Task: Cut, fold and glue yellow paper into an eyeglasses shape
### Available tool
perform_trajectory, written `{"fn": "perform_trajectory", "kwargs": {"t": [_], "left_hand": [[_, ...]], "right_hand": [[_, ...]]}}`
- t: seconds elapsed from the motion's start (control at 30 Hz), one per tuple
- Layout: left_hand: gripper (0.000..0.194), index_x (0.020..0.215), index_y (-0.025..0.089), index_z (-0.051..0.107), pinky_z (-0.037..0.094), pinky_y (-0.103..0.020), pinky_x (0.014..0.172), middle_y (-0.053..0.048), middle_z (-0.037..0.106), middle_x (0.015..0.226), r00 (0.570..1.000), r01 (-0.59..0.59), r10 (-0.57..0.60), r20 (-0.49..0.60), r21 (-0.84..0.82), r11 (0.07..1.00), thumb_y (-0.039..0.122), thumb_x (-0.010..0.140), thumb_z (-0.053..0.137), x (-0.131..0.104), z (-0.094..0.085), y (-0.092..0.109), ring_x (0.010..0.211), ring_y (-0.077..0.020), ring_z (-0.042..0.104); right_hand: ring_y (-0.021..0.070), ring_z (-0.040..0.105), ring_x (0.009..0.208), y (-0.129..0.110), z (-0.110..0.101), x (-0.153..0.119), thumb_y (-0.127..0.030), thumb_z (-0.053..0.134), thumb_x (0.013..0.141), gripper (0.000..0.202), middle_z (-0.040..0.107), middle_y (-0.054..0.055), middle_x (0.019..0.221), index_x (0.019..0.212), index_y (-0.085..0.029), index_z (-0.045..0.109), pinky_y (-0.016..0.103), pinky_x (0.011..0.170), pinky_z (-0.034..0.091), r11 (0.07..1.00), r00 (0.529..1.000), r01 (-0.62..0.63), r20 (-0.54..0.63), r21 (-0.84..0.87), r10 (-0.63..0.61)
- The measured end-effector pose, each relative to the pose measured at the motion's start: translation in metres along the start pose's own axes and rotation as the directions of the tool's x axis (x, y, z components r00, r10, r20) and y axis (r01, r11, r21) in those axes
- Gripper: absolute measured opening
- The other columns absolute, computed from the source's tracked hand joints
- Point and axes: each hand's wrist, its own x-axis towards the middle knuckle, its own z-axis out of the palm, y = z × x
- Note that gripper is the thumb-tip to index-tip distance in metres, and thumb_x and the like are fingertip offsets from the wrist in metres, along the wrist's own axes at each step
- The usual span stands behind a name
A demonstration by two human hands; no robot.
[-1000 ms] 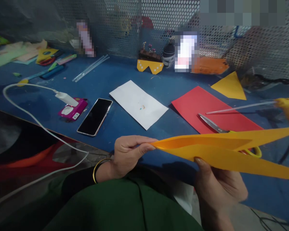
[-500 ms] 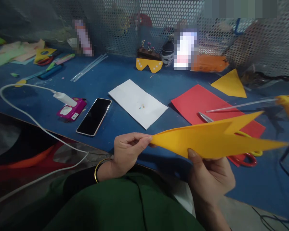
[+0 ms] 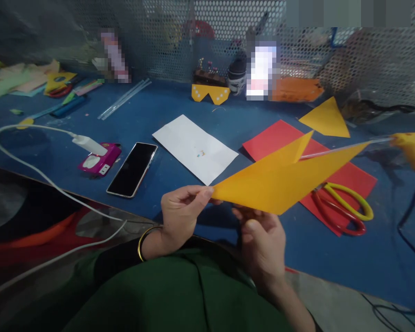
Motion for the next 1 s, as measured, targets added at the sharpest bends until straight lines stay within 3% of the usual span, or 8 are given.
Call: {"fn": "perform_trajectory", "kwargs": {"t": [0.13,0.27,0.4,0.73,0.9,1.0], "left_hand": [[0.005,0.081,0.021,0.080,0.062,-0.022,0.066,-0.002,0.079,0.078,0.997,-0.056,0.052,0.057,0.054,0.997,0.023,0.083,0.075,-0.005,0.005,-0.001,0.068,-0.0142,0.075],[0.007,0.083,0.023,0.080,0.062,-0.024,0.077,-0.002,0.080,0.087,0.993,-0.084,0.078,0.088,0.060,0.995,0.021,0.083,0.074,-0.006,0.004,-0.003,0.079,-0.0148,0.076],[0.006,0.083,0.023,0.081,0.061,-0.021,0.072,-0.001,0.080,0.085,0.996,-0.021,0.018,0.084,0.024,0.999,0.022,0.083,0.075,-0.005,0.001,-0.006,0.073,-0.0118,0.074],[0.004,0.076,0.023,0.080,0.062,-0.022,0.069,0.000,0.079,0.077,0.997,0.047,-0.046,0.065,-0.019,0.999,0.022,0.079,0.077,-0.004,0.000,-0.001,0.068,-0.0118,0.073],[0.008,0.076,0.022,0.079,0.062,-0.023,0.067,-0.001,0.078,0.072,0.996,0.078,-0.078,0.034,0.009,0.997,0.028,0.080,0.077,-0.005,-0.004,-0.003,0.065,-0.0131,0.073],[0.011,0.078,0.022,0.080,0.062,-0.023,0.066,-0.001,0.077,0.072,0.996,0.085,-0.085,0.023,0.011,0.996,0.032,0.081,0.078,-0.007,-0.008,-0.006,0.065,-0.0132,0.073]], "right_hand": [[0.0150,0.065,0.078,0.009,0.021,-0.004,-0.032,0.087,0.060,0.026,0.073,0.000,0.083,0.082,-0.026,0.075,0.030,0.072,0.052,0.994,0.989,-0.096,0.113,0.042,0.090],[0.0119,0.064,0.077,0.014,0.037,0.000,-0.033,0.086,0.066,0.017,0.074,-0.004,0.079,0.079,-0.028,0.076,0.031,0.082,0.051,0.992,0.992,-0.106,0.075,0.069,0.101],[0.0103,0.063,0.074,0.015,0.042,0.002,-0.031,0.088,0.063,0.019,0.074,-0.005,0.078,0.077,-0.027,0.076,0.028,0.077,0.051,0.989,0.995,-0.103,0.025,0.109,0.101],[0.0079,0.058,0.063,0.008,0.038,0.002,-0.035,0.090,0.058,0.025,0.066,-0.004,0.068,0.067,-0.021,0.071,0.024,0.069,0.054,0.967,0.980,-0.182,-0.044,0.176,0.192],[0.0052,0.055,0.059,0.004,0.025,0.007,-0.035,0.090,0.063,0.030,0.064,-0.004,0.070,0.077,-0.018,0.070,0.019,0.060,0.052,0.973,0.979,-0.153,-0.105,0.170,0.172],[0.0040,0.055,0.057,0.001,0.019,0.010,-0.034,0.093,0.057,0.037,0.062,-0.006,0.068,0.079,-0.017,0.069,0.017,0.059,0.053,0.972,0.971,-0.138,-0.167,0.191,0.171]]}}
